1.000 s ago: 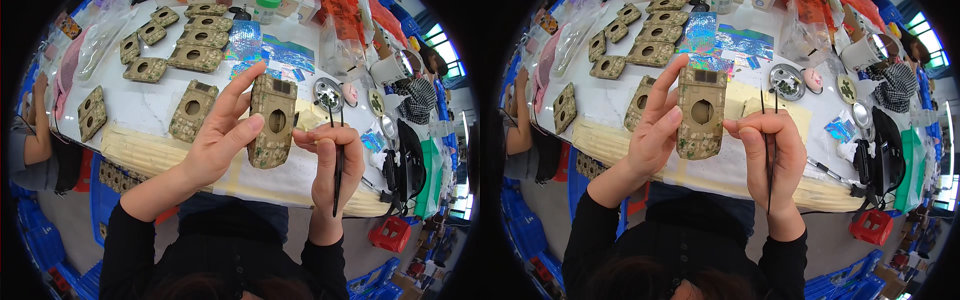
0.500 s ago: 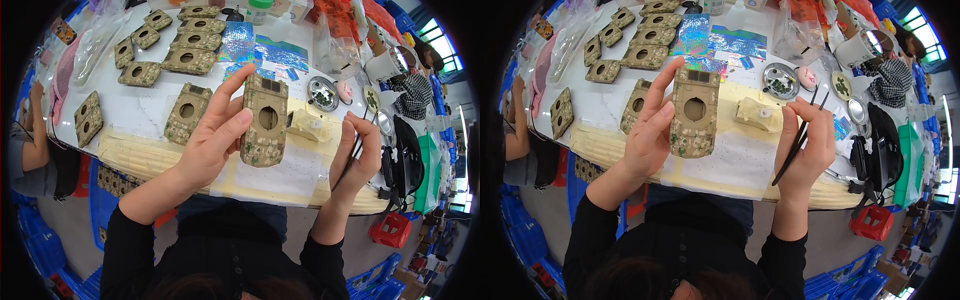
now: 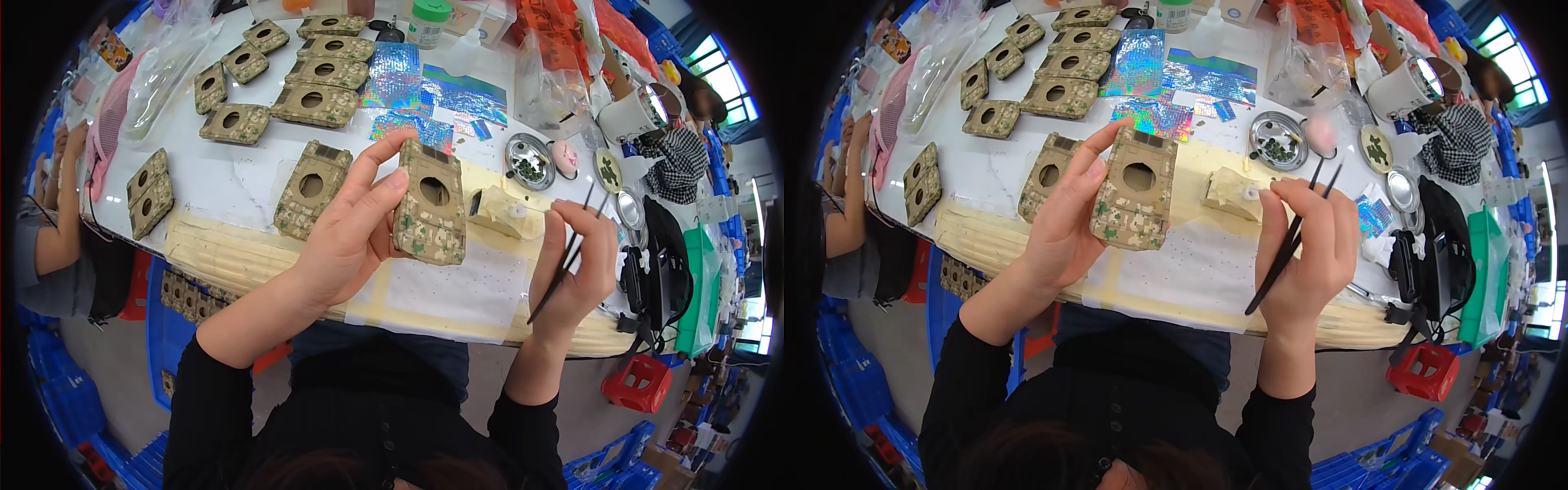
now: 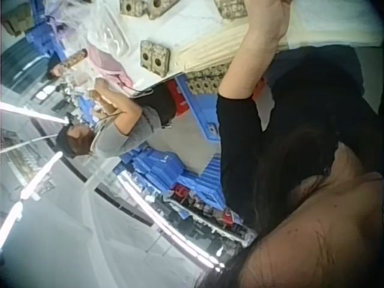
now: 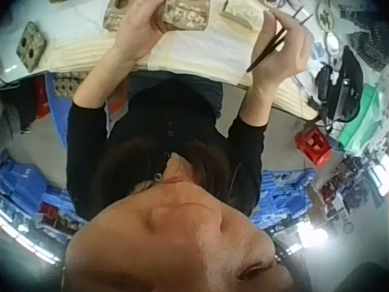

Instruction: Painting camouflage patterns on small plastic toy tank hulls using a brush.

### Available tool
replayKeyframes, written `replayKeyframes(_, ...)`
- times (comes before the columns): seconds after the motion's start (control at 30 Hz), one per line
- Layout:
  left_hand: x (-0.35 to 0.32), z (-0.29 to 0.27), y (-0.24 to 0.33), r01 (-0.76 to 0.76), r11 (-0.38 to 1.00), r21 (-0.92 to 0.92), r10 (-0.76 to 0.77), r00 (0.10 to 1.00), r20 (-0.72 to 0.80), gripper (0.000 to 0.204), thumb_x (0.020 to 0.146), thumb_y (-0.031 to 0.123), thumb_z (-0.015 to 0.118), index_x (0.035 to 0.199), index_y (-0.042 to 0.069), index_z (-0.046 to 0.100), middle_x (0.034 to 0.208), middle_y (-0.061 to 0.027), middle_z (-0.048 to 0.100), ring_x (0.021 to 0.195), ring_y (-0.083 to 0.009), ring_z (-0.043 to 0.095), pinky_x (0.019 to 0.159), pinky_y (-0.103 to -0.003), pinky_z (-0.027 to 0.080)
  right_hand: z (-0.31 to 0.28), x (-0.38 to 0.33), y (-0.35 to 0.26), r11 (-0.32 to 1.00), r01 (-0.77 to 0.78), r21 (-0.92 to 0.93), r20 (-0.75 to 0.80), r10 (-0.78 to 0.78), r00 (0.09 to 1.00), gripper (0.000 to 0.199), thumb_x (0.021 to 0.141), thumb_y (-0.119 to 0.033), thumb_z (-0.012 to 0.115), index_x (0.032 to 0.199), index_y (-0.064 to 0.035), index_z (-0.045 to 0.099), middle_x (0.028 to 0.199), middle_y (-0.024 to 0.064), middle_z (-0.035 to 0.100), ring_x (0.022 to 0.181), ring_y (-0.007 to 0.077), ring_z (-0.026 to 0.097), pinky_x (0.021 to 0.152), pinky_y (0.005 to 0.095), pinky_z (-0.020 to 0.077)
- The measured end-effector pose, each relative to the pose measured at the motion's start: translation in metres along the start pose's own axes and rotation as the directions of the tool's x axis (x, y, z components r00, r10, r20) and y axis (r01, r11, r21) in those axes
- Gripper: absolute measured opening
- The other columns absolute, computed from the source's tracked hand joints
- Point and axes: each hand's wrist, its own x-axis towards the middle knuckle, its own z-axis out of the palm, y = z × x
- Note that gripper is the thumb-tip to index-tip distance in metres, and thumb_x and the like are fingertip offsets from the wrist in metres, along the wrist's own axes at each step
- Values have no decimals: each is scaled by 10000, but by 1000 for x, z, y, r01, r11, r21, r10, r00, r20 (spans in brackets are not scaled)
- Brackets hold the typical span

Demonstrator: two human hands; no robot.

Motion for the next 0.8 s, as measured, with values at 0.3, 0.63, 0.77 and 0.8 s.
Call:
replayKeyframes(0.3,1,0,1,94,996,3,-94,995,21,469,973,329,417,1365,138,245,1261,-85,471,1068,-181,569,763,-393,560,7,-3,-27,696,-204,688,157,131,979,95,887,-75,571,904,5,521,823,99,630,792,190,548,725,289,445)
replayKeyframes(0.63,-1,6,3,94,994,52,-93,996,-15,504,974,362,382,1381,94,253,1250,-74,470,1129,-163,518,885,-335,490,16,-4,-29,667,-226,710,200,116,973,103,896,-89,566,881,-8,504,796,87,621,724,183,506,682,282,426)
replayKeyframes(0.77,-1,6,2,91,994,55,-91,996,-8,499,976,358,380,1379,93,253,1255,-74,467,1133,-163,515,886,-334,488,17,-4,-28,688,-208,695,191,102,976,101,890,-84,575,877,-11,507,783,80,616,709,177,504,657,274,413)
replayKeyframes(0.8,-1,5,2,89,994,58,-89,996,-8,498,976,357,379,1379,93,252,1256,-73,466,1134,-164,514,886,-334,488,17,-4,-28,692,-205,692,189,100,977,100,888,-83,577,876,-12,507,780,78,615,706,176,503,654,272,411)
